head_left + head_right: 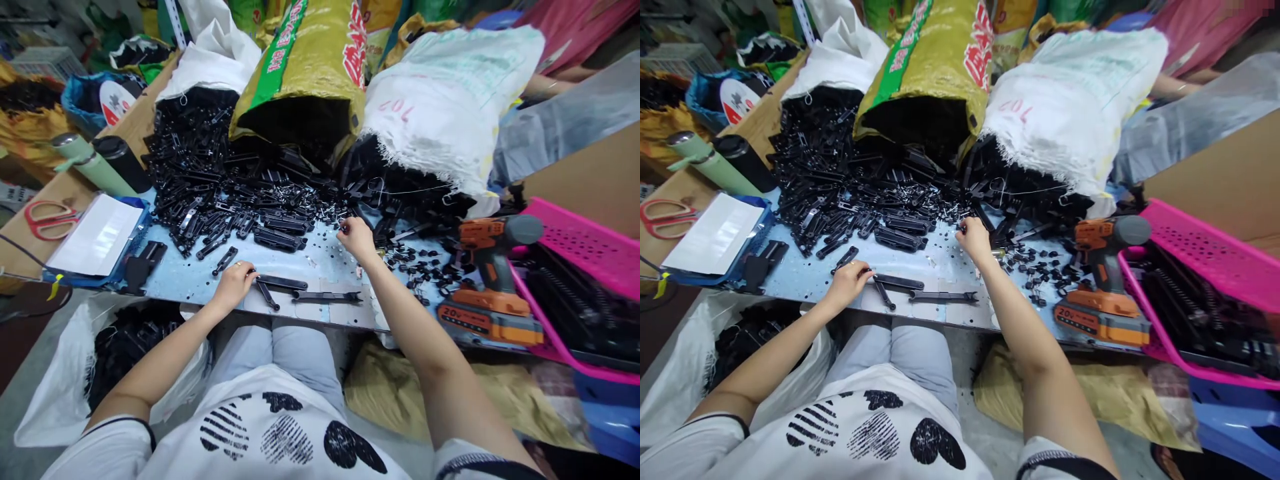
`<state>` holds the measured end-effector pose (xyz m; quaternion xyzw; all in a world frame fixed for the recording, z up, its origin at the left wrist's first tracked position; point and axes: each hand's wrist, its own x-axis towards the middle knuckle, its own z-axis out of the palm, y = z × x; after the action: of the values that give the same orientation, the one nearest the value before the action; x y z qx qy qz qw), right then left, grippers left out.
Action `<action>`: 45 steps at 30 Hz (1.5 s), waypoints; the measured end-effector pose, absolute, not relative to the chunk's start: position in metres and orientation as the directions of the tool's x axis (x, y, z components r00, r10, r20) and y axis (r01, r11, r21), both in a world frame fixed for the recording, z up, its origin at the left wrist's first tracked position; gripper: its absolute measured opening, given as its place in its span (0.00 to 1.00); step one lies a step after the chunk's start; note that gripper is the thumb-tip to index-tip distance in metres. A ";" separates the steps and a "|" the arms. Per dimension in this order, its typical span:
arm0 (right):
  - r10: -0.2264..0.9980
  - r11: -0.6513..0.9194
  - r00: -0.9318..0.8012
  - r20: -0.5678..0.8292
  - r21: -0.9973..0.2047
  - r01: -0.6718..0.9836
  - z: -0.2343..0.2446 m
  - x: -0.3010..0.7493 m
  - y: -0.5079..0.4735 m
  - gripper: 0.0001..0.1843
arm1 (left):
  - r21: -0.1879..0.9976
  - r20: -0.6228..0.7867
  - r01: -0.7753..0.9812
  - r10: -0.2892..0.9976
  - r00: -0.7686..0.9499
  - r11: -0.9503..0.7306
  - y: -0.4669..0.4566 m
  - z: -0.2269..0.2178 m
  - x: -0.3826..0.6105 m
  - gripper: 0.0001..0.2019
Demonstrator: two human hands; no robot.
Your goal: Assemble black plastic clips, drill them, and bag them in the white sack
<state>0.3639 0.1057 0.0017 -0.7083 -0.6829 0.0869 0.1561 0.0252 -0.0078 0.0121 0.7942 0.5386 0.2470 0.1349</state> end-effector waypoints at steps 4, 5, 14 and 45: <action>0.975 0.221 -0.178 0.132 -0.594 0.774 0.022 0.344 0.058 0.11 | 0.249 0.174 0.834 0.870 0.461 -0.492 -0.011 0.015 0.034 0.09; 0.967 0.246 -0.230 0.112 -0.653 0.717 0.027 0.338 0.045 0.12 | 0.216 0.159 0.824 0.852 0.499 -0.523 -0.013 0.012 0.035 0.11; 0.855 0.445 -0.515 -0.053 -0.433 0.784 0.052 0.294 -0.008 0.08 | 0.184 0.197 0.795 0.814 0.547 -0.579 -0.030 -0.014 0.026 0.18; 0.483 0.717 -0.681 0.551 -0.695 -0.055 0.085 0.301 -0.072 0.29 | 0.713 0.559 0.021 0.586 0.587 -0.701 -0.082 0.087 0.081 0.30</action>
<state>0.3007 -0.0724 0.0846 -0.1265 -0.8454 0.3546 0.3789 0.0814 -0.0825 0.0873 0.8235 0.1841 0.4152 0.3400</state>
